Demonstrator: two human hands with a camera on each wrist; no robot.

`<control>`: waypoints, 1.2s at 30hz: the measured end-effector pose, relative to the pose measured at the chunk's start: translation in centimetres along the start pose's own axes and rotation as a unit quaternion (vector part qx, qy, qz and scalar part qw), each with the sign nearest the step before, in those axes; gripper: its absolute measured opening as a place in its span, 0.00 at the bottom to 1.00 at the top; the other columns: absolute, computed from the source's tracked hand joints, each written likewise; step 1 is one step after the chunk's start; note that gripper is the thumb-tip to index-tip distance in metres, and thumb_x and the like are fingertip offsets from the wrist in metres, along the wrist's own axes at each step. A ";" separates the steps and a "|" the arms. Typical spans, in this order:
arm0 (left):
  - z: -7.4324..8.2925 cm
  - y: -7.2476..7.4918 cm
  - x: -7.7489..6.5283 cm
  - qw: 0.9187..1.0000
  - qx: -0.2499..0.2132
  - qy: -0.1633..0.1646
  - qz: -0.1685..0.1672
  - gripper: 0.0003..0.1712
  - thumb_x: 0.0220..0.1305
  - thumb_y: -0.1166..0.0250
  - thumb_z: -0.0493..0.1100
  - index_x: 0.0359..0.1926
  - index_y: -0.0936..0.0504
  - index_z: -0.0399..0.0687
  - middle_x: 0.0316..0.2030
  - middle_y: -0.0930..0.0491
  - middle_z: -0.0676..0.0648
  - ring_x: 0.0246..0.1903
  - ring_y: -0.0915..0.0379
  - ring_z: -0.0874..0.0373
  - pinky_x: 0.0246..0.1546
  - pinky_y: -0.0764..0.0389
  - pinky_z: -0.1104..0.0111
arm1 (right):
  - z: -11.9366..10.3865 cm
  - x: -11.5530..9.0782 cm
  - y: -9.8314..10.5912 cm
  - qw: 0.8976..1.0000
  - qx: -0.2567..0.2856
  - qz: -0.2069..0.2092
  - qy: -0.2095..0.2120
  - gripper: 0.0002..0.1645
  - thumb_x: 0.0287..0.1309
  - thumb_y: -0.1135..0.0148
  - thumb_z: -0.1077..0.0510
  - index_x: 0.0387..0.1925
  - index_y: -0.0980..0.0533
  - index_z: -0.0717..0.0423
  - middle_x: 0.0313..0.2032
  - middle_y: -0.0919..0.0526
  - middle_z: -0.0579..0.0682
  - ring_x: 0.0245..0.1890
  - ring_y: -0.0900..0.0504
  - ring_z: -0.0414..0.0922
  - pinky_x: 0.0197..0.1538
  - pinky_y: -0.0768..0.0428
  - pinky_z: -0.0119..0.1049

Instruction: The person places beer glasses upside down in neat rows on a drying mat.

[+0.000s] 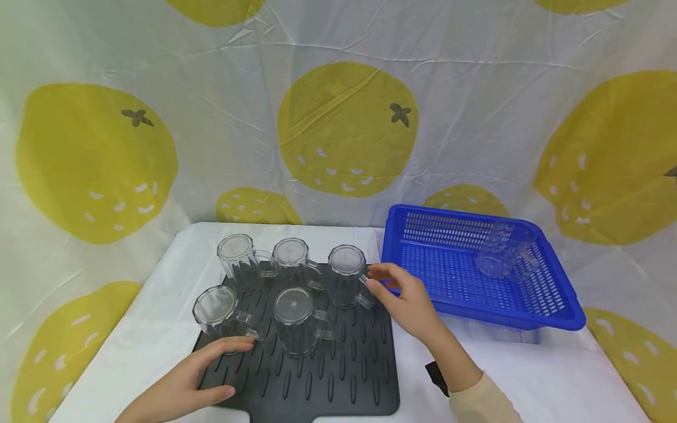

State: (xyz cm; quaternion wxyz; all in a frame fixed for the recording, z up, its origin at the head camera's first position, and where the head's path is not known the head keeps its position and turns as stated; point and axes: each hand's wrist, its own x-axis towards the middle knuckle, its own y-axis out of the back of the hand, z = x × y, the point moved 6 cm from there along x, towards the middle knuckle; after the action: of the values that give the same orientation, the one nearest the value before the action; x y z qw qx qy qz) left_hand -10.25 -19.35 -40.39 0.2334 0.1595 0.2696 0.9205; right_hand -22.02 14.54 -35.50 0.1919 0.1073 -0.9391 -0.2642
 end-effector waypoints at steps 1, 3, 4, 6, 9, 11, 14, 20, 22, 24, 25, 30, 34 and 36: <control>-0.3 0.2 -0.2 1.000 0.005 0.009 -0.003 0.30 0.66 0.34 0.44 0.67 0.31 0.59 0.66 0.32 0.51 0.65 0.38 0.64 0.57 0.28 0.63 | -0.1 0.1 0.5 1.000 -0.003 0.005 0.000 0.17 0.69 0.42 0.56 0.55 0.23 0.58 0.49 0.17 0.53 0.50 0.20 0.49 0.49 0.22 0.33; -1.1 0.7 -0.7 0.999 0.018 0.027 -0.005 0.29 0.65 0.34 0.44 0.66 0.29 0.60 0.64 0.29 0.50 0.63 0.36 0.65 0.56 0.27 0.61 | -0.1 0.1 1.5 1.000 -0.009 0.018 0.000 0.17 0.69 0.43 0.56 0.56 0.23 0.58 0.50 0.18 0.54 0.50 0.21 0.44 0.49 0.24 0.28; -1.5 0.9 -1.0 0.999 0.026 0.035 -0.005 0.28 0.65 0.34 0.45 0.65 0.29 0.59 0.63 0.28 0.49 0.62 0.35 0.65 0.55 0.26 0.61 | -0.1 0.2 2.1 1.000 -0.012 0.023 0.001 0.17 0.69 0.43 0.57 0.56 0.24 0.58 0.50 0.18 0.54 0.50 0.22 0.40 0.49 0.25 0.25; -2.3 1.5 -1.6 0.998 0.042 0.054 -0.002 0.27 0.65 0.33 0.45 0.64 0.27 0.54 0.60 0.26 0.48 0.60 0.33 0.65 0.54 0.25 0.60 | 0.1 0.3 3.2 0.999 -0.020 0.037 0.001 0.18 0.70 0.43 0.57 0.57 0.24 0.59 0.51 0.18 0.55 0.49 0.24 0.32 0.50 0.29 0.21; -3.6 2.2 -2.4 0.993 0.067 0.099 -0.003 0.24 0.65 0.33 0.47 0.60 0.23 0.45 0.56 0.22 0.47 0.57 0.28 0.59 0.51 0.23 0.60 | 1.1 0.8 5.2 0.998 -0.029 0.062 -0.005 0.19 0.71 0.45 0.56 0.58 0.25 0.61 0.52 0.20 0.55 0.48 0.27 0.25 0.49 0.30 0.19; -4.6 2.5 -3.0 0.986 0.077 0.148 -0.005 0.25 0.64 0.33 0.48 0.57 0.22 0.40 0.54 0.20 0.45 0.55 0.26 0.51 0.50 0.22 0.57 | 2.1 1.1 6.5 0.996 -0.031 0.078 -0.020 0.21 0.71 0.45 0.54 0.58 0.26 0.62 0.51 0.20 0.51 0.47 0.28 0.25 0.47 0.30 0.18; -6.2 2.9 -3.7 0.966 0.084 0.246 0.011 0.26 0.61 0.31 0.50 0.55 0.20 0.39 0.51 0.19 0.44 0.51 0.24 0.43 0.48 0.22 0.51 | 4.0 1.4 8.2 0.994 -0.009 0.091 -0.057 0.24 0.71 0.46 0.50 0.59 0.27 0.63 0.47 0.21 0.39 0.46 0.26 0.26 0.45 0.29 0.18; -8.0 3.3 -4.3 0.916 0.105 0.375 0.097 0.37 0.56 0.28 0.56 0.58 0.24 0.32 0.51 0.20 0.38 0.51 0.24 0.40 0.47 0.22 0.48 | 7.2 1.2 10.8 0.986 0.027 0.099 -0.129 0.23 0.71 0.48 0.44 0.57 0.27 0.55 0.41 0.21 0.30 0.43 0.24 0.27 0.43 0.26 0.18; -8.1 3.1 -4.3 0.914 0.117 0.376 0.101 0.46 0.55 0.27 0.57 0.63 0.31 0.28 0.56 0.25 0.31 0.56 0.29 0.34 0.51 0.26 0.45 | 7.9 0.9 11.7 0.984 0.023 0.111 -0.139 0.20 0.71 0.48 0.44 0.54 0.26 0.50 0.40 0.21 0.29 0.42 0.24 0.26 0.42 0.27 0.17; -8.3 2.8 -4.2 0.914 0.124 0.374 0.095 0.55 0.53 0.27 0.59 0.68 0.40 0.26 0.62 0.33 0.26 0.60 0.37 0.29 0.55 0.31 0.41 | 8.7 0.7 12.8 0.979 0.023 0.137 -0.147 0.15 0.71 0.48 0.45 0.51 0.25 0.45 0.38 0.21 0.28 0.40 0.24 0.26 0.41 0.27 0.17; -8.4 2.6 -4.2 0.917 0.124 0.369 0.090 0.59 0.52 0.26 0.59 0.70 0.45 0.26 0.64 0.38 0.24 0.63 0.41 0.28 0.56 0.33 0.39 | 9.0 0.5 13.4 0.976 0.024 0.157 -0.149 0.13 0.70 0.47 0.46 0.50 0.25 0.43 0.36 0.21 0.27 0.39 0.24 0.25 0.40 0.27 0.16; -8.8 1.5 -3.7 0.931 0.077 0.347 0.078 0.67 0.49 0.24 0.57 0.73 0.56 0.29 0.69 0.51 0.23 0.67 0.53 0.26 0.61 0.43 0.36 | 11.5 -0.6 17.4 0.923 0.051 0.335 -0.182 0.03 0.66 0.39 0.56 0.38 0.21 0.44 0.28 0.21 0.29 0.33 0.23 0.27 0.35 0.29 0.15; -9.3 0.6 -3.8 0.939 0.066 0.330 0.070 0.67 0.49 0.23 0.55 0.74 0.58 0.30 0.70 0.52 0.24 0.68 0.52 0.27 0.61 0.42 0.37 | 13.6 -2.1 19.8 0.883 0.051 0.418 -0.210 0.08 0.62 0.39 0.61 0.32 0.22 0.41 0.27 0.24 0.32 0.31 0.27 0.29 0.34 0.31 0.16; -9.7 0.4 -4.0 0.940 0.061 0.330 0.064 0.68 0.48 0.23 0.54 0.74 0.59 0.30 0.71 0.54 0.24 0.68 0.54 0.27 0.61 0.42 0.37 | 14.6 -2.5 20.6 0.876 0.033 0.424 -0.227 0.11 0.62 0.40 0.60 0.32 0.24 0.37 0.28 0.26 0.31 0.31 0.29 0.28 0.34 0.33 0.16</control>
State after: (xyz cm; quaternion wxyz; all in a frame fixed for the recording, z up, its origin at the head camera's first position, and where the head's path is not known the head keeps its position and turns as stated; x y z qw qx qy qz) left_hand -11.06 -25.82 -48.65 0.0612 -0.1226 0.3766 0.9162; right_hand -27.88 39.21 -36.64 0.0634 -0.3576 -0.9206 -0.1435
